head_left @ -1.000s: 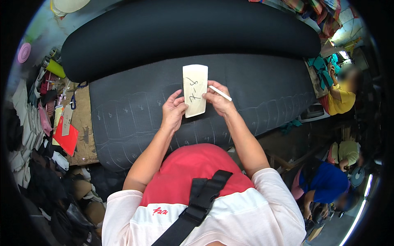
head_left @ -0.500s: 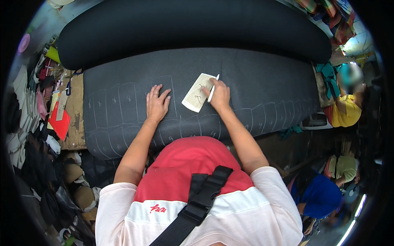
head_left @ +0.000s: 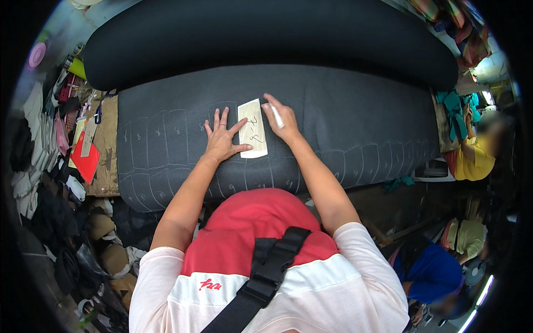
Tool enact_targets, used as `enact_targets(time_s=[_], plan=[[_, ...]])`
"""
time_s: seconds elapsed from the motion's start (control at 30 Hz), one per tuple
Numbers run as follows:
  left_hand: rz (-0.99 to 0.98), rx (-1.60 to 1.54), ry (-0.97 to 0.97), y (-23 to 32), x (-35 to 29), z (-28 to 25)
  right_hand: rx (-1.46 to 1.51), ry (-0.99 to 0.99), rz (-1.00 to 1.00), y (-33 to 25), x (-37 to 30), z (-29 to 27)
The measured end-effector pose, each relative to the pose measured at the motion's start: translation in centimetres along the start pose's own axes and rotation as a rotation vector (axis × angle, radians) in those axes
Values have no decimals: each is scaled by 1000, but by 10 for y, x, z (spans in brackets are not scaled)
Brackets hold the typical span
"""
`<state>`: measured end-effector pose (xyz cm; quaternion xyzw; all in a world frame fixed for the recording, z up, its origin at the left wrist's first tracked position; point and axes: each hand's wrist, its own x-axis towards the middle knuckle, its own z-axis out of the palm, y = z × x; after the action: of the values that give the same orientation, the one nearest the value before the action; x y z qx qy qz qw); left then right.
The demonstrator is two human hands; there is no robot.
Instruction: The person uses a white chalk marker to trace a pattern from a small paper template onto a large roll of black fabric. They repeatedly reposition the template, draw lines, and occasionally trim the template with scissors.
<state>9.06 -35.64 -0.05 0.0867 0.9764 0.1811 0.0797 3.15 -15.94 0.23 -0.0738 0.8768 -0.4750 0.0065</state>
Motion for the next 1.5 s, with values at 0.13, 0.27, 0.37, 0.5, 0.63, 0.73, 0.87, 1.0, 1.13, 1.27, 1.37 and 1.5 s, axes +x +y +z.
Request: enact_targets(time_s=[0.13,0.27,0.37,0.5,0.63,0.73,0.87,1.0,1.13,1.27,1.37,1.5], plan=[[-43,14,1,3,0,0,172,97,11,-2,19,10],[-38,-18,-1,2,1,1,126,7,31,-14,32,29],[-35,-40,-11,-1,2,1,-33,-51,3,-21,36,36],[-34,-61,-1,-2,1,1,-4,36,79,-15,43,25],[-28,-39,-10,-2,2,3,43,161,95,-7,47,15],[-26,-49,-1,-2,2,4,-40,115,-12,-10,25,12],[-46,-54,-37,3,1,-3,-91,3,-56,-13,-46,-5],[-75,1,-125,16,10,-21,-29,-241,92,-15,-90,-10],[4,138,-260,32,34,-35,462,-478,233,-19,-90,19],[-19,159,-323,40,41,-37,335,-286,482,-4,-92,-1],[74,193,-240,40,39,-43,114,-30,212,0,-87,-35],[254,-188,146,38,51,-73,521,-38,330,-24,-62,-70]])
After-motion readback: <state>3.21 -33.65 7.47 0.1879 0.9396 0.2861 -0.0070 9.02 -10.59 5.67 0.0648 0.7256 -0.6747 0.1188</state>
